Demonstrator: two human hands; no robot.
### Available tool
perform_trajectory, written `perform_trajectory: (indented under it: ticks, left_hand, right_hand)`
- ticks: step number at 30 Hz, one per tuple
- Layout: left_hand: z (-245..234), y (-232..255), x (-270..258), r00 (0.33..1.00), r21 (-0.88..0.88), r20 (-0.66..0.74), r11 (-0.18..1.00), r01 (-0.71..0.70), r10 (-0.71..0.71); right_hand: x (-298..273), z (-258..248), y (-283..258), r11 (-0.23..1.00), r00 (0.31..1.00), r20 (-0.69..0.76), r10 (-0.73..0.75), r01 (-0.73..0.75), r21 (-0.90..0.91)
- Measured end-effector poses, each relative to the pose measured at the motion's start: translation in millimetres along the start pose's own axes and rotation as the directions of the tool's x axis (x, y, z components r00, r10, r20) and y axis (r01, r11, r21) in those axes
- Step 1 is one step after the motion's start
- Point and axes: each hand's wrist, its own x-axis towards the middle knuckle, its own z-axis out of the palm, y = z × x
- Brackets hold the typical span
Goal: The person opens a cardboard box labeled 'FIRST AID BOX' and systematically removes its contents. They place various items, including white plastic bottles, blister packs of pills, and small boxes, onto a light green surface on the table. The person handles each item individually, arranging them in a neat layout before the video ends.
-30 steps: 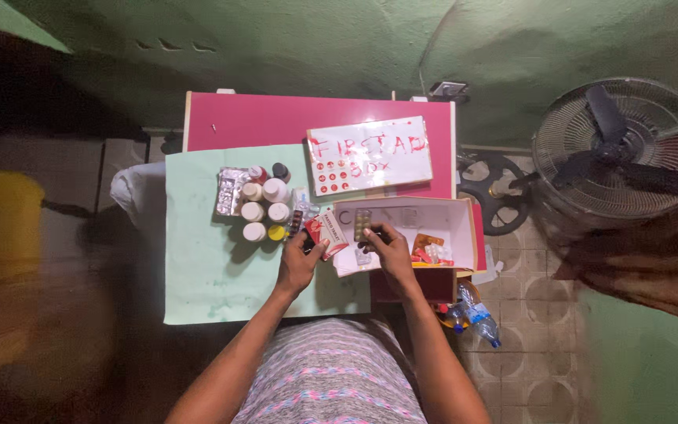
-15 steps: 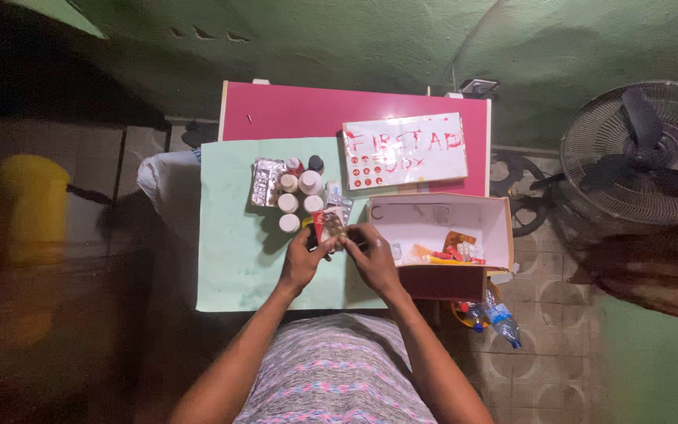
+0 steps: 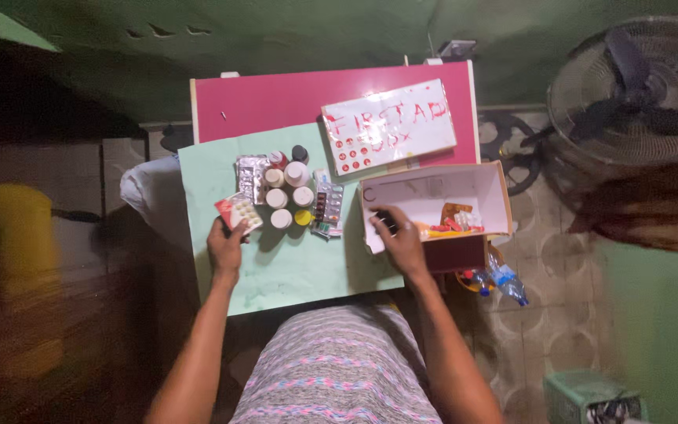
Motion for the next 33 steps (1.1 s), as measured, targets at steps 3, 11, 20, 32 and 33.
perform_trajectory:
  ticks: [3, 11, 20, 32, 33]
  left_hand:
    - [-13, -18, -3, 0.998, 0.154, -0.013, 0.986, 0.057, -0.056]
    - [7, -60, 1, 0.994, 0.471, 0.099, 0.878, -0.090, 0.048]
    - [21, -18, -19, 0.919, 0.666, 0.015, 0.682, -0.303, 0.394]
    - [119, 78, -96, 0.858, 0.530, 0.104, 0.702, -0.475, 0.502]
    - [133, 82, -102, 0.843, 0.530, 0.125, 0.683, -0.502, 0.523]
  right_hand:
    - [-2, -26, 24, 1.000, 0.993, -0.121, -0.009, 0.012, 0.028]
    - [13, -85, 59, 0.968, 0.965, -0.254, 0.060, -0.118, -0.220]
    - [50, -134, 114, 0.613, 0.984, -0.176, 0.004, -0.142, -0.777]
    - [79, -151, 122, 0.464, 0.947, 0.037, 0.318, -0.122, -0.877]
    - [81, -153, 122, 0.452, 0.937, 0.069, 0.343, -0.101, -0.886]
